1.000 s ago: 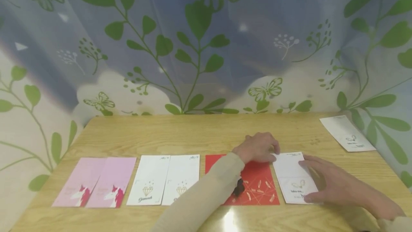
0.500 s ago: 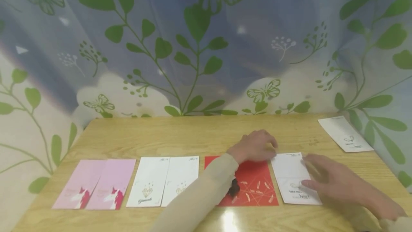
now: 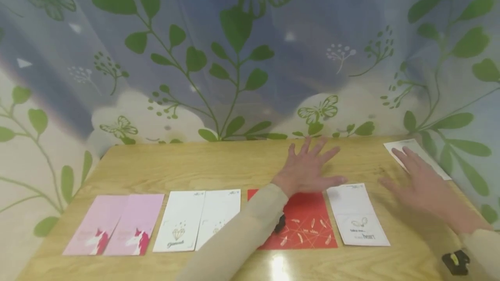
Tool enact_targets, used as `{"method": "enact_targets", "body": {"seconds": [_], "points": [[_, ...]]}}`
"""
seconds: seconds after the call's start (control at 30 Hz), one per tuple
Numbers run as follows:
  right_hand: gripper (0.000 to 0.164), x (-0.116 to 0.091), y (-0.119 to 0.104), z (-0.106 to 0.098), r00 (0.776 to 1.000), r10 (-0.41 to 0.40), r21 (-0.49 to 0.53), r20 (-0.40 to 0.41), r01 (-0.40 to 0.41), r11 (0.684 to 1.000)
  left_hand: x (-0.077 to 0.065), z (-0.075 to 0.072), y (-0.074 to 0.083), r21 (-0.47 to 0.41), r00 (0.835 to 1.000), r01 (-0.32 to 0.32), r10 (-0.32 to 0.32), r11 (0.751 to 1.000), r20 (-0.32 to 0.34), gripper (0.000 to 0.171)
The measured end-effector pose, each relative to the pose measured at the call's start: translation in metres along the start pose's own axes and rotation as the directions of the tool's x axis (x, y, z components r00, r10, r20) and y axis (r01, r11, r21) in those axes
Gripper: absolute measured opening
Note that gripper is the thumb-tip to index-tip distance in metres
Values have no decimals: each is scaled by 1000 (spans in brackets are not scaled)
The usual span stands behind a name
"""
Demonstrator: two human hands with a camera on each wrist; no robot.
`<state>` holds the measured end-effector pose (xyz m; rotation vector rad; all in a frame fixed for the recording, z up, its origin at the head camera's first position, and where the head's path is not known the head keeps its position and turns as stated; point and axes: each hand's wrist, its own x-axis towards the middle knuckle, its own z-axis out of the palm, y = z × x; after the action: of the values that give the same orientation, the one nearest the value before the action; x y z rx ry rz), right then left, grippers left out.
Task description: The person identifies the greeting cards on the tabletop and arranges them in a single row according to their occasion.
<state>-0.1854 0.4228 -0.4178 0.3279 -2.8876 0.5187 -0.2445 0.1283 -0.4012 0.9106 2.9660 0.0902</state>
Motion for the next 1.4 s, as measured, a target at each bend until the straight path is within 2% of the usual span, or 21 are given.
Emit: {"method": "enact_targets", "body": {"seconds": [0.13, 0.27, 0.37, 0.5, 0.67, 0.77, 0.97, 1.2, 1.33, 1.4], "points": [[88, 14, 21, -9, 995, 81, -6, 65, -81, 997, 3, 1, 5, 9, 1000, -4, 4, 1000, 26, 80], [84, 26, 42, -18, 975, 148, -78, 167, -137, 988, 4, 2, 8, -7, 999, -7, 8, 1000, 45, 79], [81, 31, 54, -23, 954, 179, -126, 239, -153, 980, 5, 3, 8, -43, 998, -9, 11, 999, 63, 78], [74, 32, 58, -22, 950, 168, -118, 263, -141, 983, 6, 3, 8, -93, 996, -11, 19, 996, 88, 77], [48, 41, 40, -8, 975, -9, -124, 220, 37, 992, 10, 3, 2, -143, 997, -2, 13, 990, 71, 72], [43, 48, 25, 3, 976, -103, -123, 193, 128, 984, 13, 5, -5, -172, 998, 12, -1, 985, 63, 68], [45, 63, 1, 15, 961, -186, -68, 207, 204, 977, 17, 9, -19, -222, 995, 90, -77, 971, 68, 61], [43, 87, -25, 21, 927, -226, -19, 300, 243, 970, 24, 9, -26, -267, 978, 207, -194, 941, 76, 59], [43, 92, -39, 29, 923, -252, 15, 292, 259, 966, 27, 9, -27, -332, 960, 278, -248, 902, 130, 60], [43, 94, -44, 31, 923, -261, 31, 284, 263, 964, 27, 9, -28, -393, 948, 319, -289, 862, 136, 58]]}}
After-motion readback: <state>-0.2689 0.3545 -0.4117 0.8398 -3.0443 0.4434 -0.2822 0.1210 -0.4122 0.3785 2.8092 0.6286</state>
